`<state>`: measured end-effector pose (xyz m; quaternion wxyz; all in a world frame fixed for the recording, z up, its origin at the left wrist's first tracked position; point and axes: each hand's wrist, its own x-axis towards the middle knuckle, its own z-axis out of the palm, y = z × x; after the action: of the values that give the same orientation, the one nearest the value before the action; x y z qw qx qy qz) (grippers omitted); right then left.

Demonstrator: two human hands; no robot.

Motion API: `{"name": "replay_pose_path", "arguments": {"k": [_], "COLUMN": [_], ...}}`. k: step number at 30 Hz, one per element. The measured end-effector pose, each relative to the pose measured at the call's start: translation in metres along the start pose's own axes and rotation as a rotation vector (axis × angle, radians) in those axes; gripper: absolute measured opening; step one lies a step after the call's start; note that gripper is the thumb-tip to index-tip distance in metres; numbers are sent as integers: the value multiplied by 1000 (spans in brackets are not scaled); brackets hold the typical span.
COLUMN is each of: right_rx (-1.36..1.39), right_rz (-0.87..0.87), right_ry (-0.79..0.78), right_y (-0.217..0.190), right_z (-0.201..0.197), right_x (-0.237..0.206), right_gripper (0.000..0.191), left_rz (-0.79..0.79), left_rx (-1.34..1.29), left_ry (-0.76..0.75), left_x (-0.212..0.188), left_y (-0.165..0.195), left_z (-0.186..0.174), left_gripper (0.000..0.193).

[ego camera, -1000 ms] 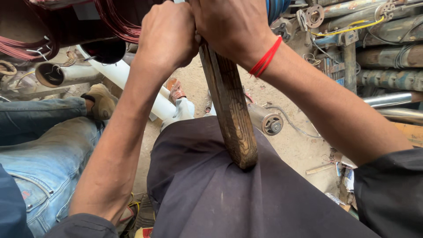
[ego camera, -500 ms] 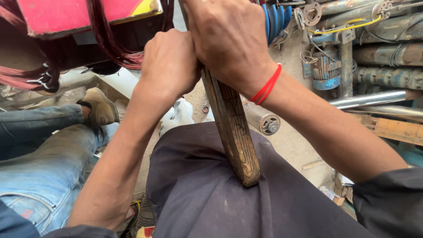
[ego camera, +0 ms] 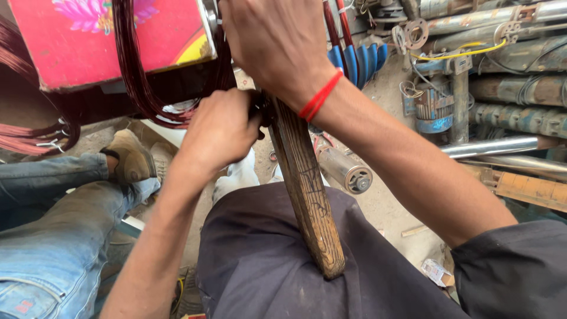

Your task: The person winds enameled copper wire by hand around blue cone-shaped forms mounted on a wooden frame, guiding the wire from a large coil. They then secure the wound wire with a thin tie wire, work on the fastener with a small hand tool, and tighten a bolt on the frame with a wrench.

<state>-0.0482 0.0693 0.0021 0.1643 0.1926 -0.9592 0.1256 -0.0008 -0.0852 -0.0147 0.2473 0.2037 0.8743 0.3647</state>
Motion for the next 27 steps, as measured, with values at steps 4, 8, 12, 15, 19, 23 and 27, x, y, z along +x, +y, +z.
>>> {"name": "replay_pose_path", "arguments": {"k": [4,8,12,15,19,23,27], "right_rx": [0,131,197,226,203,209,256], "right_rz": [-85,-53,66,55,15,72,41], "right_ry": [15,-177,-244,-136,-5,-131,-159], "right_y": [-3,-8,-1,5,-1,-15,-34], "right_z": [-24,-36,-39,-33,-34,-61,-100], "right_x": [-3,-10,-9,0,-7,-29,-51], "right_gripper": [20,19,14,12,8,10,10], "left_rz": [-25,49,85,56,35,82,95], "left_rx": [-121,-213,-181,-171,-220,-258,-182], "left_ry": [11,70,142,175,171,257,367], "left_x": [-6,-8,-11,-13,-15,-21,-24], "left_y": [6,8,10,11,10,11,17], "left_z": [-2,-3,0,2,-1,2,8], "left_gripper": [21,22,22,23,24,30,34]}}
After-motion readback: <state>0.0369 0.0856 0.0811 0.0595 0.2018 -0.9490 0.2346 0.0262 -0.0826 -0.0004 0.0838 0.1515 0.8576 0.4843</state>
